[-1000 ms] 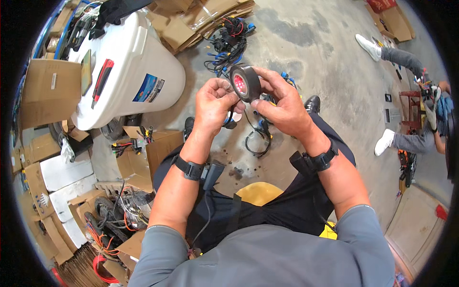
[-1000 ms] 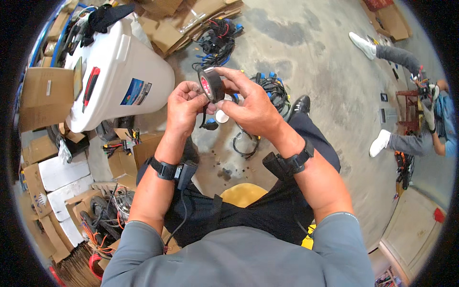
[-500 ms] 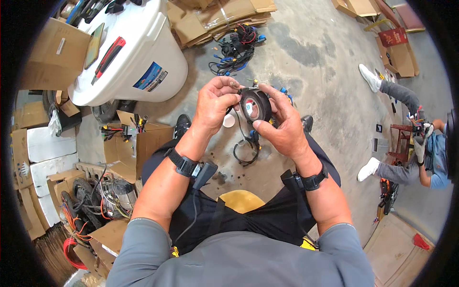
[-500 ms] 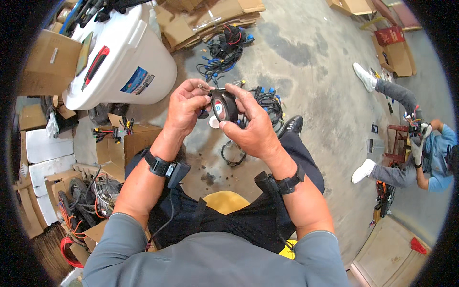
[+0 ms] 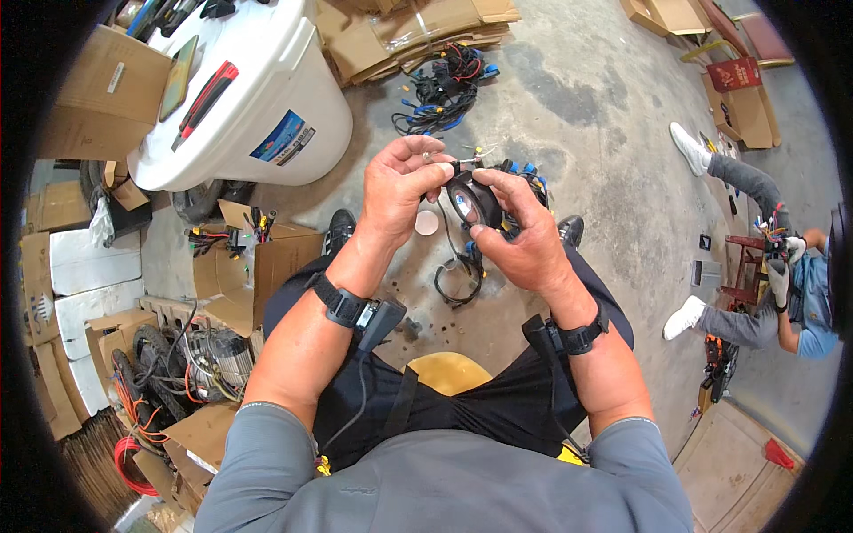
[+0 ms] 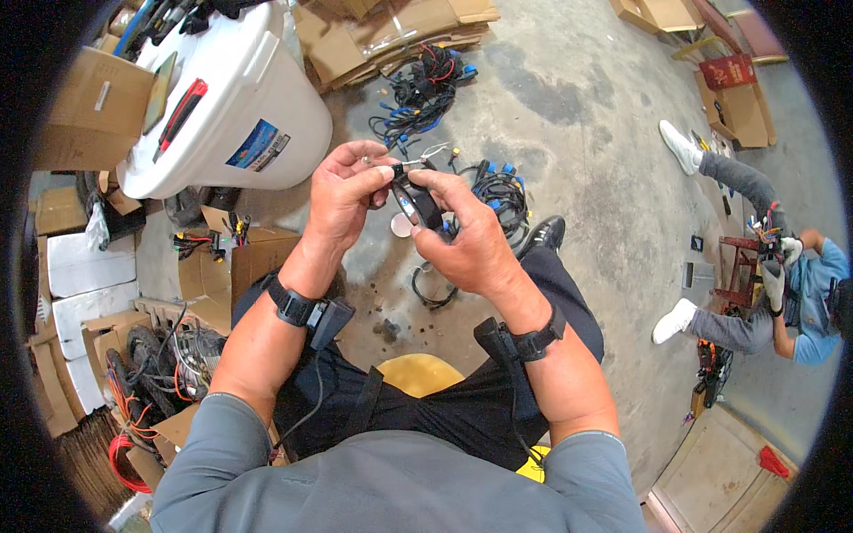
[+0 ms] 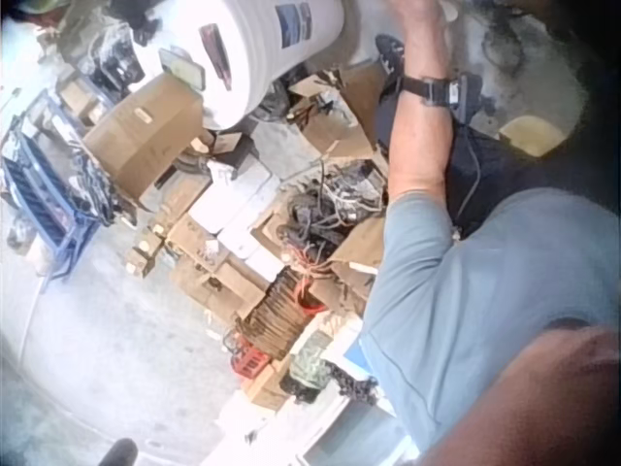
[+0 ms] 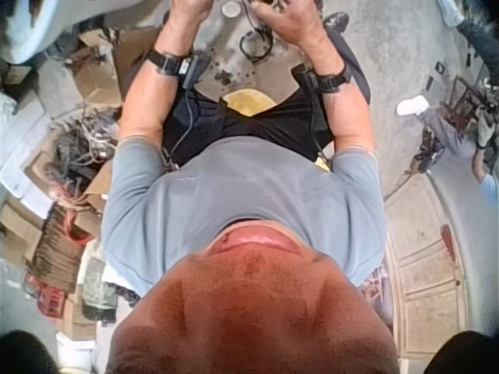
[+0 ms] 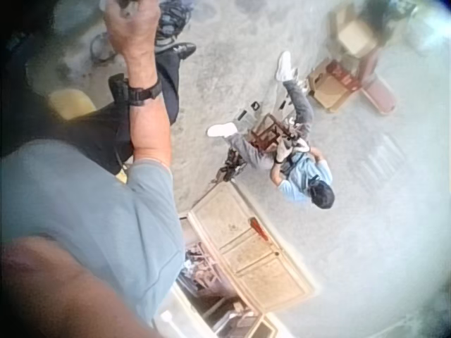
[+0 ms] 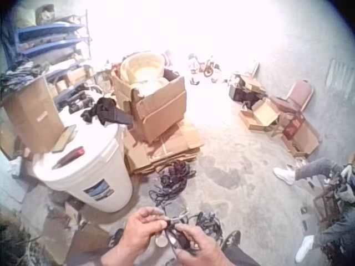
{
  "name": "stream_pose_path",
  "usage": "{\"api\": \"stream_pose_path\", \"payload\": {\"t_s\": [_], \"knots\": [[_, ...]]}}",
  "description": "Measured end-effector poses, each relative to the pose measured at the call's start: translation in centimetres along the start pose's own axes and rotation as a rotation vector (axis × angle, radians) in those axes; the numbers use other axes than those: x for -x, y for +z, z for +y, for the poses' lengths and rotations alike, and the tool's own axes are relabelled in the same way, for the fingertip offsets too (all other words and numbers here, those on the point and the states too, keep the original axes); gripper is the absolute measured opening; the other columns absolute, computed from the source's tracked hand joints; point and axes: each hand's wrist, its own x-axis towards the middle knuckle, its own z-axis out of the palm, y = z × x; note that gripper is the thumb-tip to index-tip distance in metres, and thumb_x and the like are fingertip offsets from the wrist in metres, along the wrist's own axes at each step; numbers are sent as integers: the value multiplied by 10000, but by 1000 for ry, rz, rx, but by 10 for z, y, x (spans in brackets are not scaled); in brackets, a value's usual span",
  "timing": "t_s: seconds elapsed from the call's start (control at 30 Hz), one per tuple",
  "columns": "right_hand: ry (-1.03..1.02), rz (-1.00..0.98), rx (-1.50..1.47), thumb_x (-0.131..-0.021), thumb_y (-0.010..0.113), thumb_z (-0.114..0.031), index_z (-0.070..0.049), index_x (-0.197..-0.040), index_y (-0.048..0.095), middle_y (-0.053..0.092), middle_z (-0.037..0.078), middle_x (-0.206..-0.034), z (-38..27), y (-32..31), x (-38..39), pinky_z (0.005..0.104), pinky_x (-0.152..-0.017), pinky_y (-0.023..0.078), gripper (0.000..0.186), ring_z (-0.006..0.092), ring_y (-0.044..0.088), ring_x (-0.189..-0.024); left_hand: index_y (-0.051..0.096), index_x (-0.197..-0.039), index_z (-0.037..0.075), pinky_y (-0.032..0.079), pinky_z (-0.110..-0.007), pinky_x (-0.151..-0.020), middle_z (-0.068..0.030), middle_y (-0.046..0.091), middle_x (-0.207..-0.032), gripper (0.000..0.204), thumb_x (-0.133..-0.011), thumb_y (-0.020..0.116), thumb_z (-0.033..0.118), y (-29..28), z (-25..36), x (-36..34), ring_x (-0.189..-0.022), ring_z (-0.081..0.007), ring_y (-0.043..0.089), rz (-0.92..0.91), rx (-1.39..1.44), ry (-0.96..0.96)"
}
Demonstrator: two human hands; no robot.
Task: The recorder uses electrical tape to secure and organize wires on a complex wiring harness.
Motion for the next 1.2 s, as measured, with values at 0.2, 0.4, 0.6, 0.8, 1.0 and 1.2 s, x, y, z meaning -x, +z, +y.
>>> {"api": "stream_pose_path", "payload": {"t_s": [0.2,0.4,0.6,0.8,1.0,1.2], "knots": [[-160,-38,107,-730,682,-10,-33,-1263,550,612,156,-1168,10,2,3,346,-907,495,549,288,619,-1043,597,-1047,-25,451,-212,-549,-108,715,-880,272,-813,725,29,0,-1,-1,-711,-102,639,16,-74,13],[-131,-73,126,-754,685,-19,-14,-1241,556,617,153,-1113,2,2,4,327,-868,502,504,250,619,-985,611,-1013,-2,467,-220,-540,-139,718,-896,202,-826,691,-2,-2,3,-1,-695,-113,635,27,-215,-67],[81,-102,-183,-899,589,-70,0,-1257,519,596,104,-1063,12,10,9,291,-819,498,371,153,599,-910,611,-1023,-6,478,-217,-567,-144,720,-914,205,-829,677,-21,0,5,0,-707,-114,638,31,-198,-55],[280,53,-365,-954,519,-97,6,-1245,475,570,93,-1049,19,13,6,291,-762,510,312,138,613,-832,625,-1029,8,491,-236,-612,-133,714,-924,235,-806,683,-38,3,5,2,-760,-126,644,6,-193,-15],[186,-37,-147,-900,571,-84,-3,-1133,606,568,88,-961,23,2,-5,288,-716,489,250,150,603,-807,628,-1040,8,491,-245,-646,-127,706,-950,267,-787,669,-65,4,9,6,-794,-138,642,-66,-209,28],[-219,80,296,-798,684,-107,-45,-966,645,601,154,-969,28,-12,-12,396,-836,461,183,337,585,-920,649,-1020,-17,530,-255,-748,-112,694,-951,247,-781,675,-75,10,7,6,-865,-143,652,-143,-256,37]]}}
